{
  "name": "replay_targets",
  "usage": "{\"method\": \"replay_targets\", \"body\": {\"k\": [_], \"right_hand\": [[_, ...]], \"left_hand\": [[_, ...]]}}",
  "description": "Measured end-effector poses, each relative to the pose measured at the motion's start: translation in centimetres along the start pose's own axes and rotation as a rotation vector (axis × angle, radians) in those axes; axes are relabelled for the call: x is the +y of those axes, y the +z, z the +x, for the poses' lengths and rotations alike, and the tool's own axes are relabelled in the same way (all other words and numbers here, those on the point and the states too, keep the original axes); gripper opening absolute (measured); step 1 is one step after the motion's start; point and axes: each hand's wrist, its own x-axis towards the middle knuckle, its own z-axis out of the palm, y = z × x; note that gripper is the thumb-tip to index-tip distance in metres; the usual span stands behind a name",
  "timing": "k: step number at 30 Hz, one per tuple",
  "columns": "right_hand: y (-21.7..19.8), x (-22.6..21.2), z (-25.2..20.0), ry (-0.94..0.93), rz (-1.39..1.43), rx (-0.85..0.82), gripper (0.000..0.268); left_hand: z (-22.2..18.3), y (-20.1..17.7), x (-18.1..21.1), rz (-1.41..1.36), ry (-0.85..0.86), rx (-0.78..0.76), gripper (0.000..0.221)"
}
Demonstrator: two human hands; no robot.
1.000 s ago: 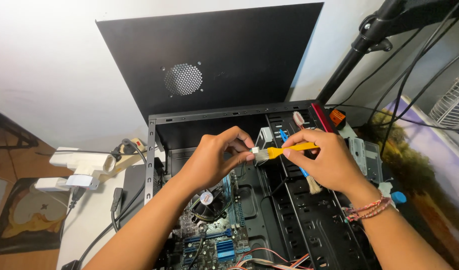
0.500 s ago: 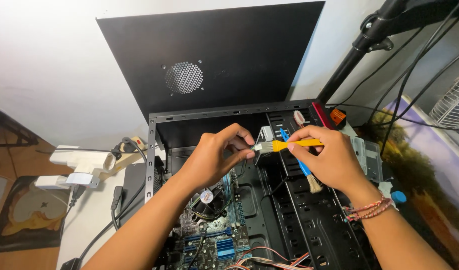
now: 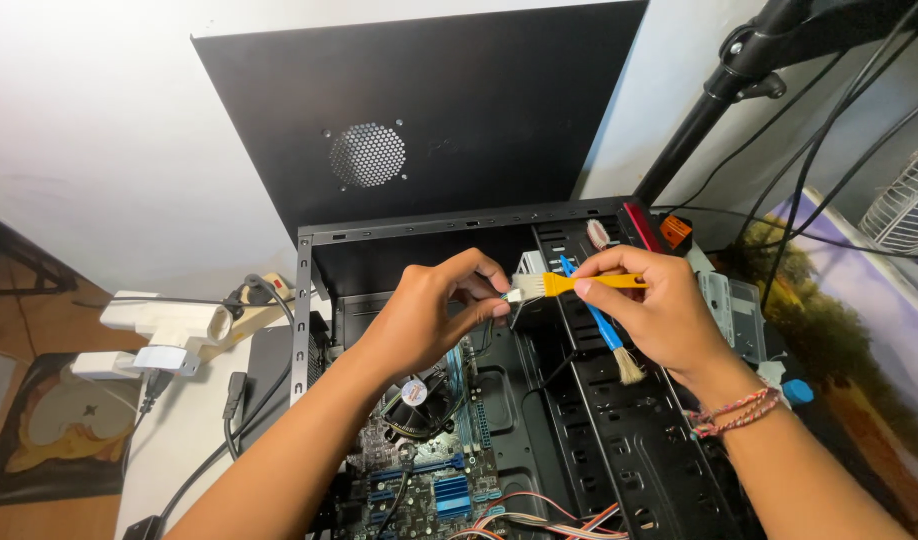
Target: Remove and clean a RAM module from a computer motherboard using a brush.
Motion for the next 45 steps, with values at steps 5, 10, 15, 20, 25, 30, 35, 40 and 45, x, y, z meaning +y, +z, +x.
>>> {"method": "replay_targets", "body": {"k": [5,10,15,20,25,30,35,40,45], "right_hand": [[-0.1,0.3,-0.1,0.035,-0.022,-0.043,0.014],[-0.3,0.1,-0.1,-0.078,0.063,-0.042,0.015],[-0.6,0.8,-0.2,-0.027,-0.046,-0.004,0.015],[-0.3,-0.1,-0.2,-0.098,-0.232,0.06,0.016],[-0.2,-0.9,-0.4,-0.15,-0.325,0.072,0.025],[-1.1,-0.1,0.0,-0.247,-0.212,0.208,0.018],[-0.9,-1.2,-0.4,-0.189,-0.332,0.281,0.017],[-1.9,0.9,0.2,-0.289,-0.155,0.255,0.021],[-2.1,0.6,0.2,-0.504,-0.275,0.378,0.014]], "left_hand": [[0.1,0.0,0.0,0.033,-0.032,0.002,0.019],[0.1,0.1,0.1,0.039,-0.072,0.002,0.02],[0.1,0.2,0.1,0.02,-0.097,-0.007,0.019],[0.1,0.2,0.0,0.053,-0.086,-0.007,0.02],[0.0,0.1,0.6,0.054,-0.152,-0.007,0.02],[-0.3,0.0,-0.4,0.004,0.053,0.031,0.01],[-0.4,-0.4,-1.0,0.171,0.1,0.071,0.008],[-0.5,-0.9,-0.5,0.071,0.02,0.032,0.013],[-0.7,-0.9,-1.1,-0.049,-0.016,-0.049,0.032]]}}
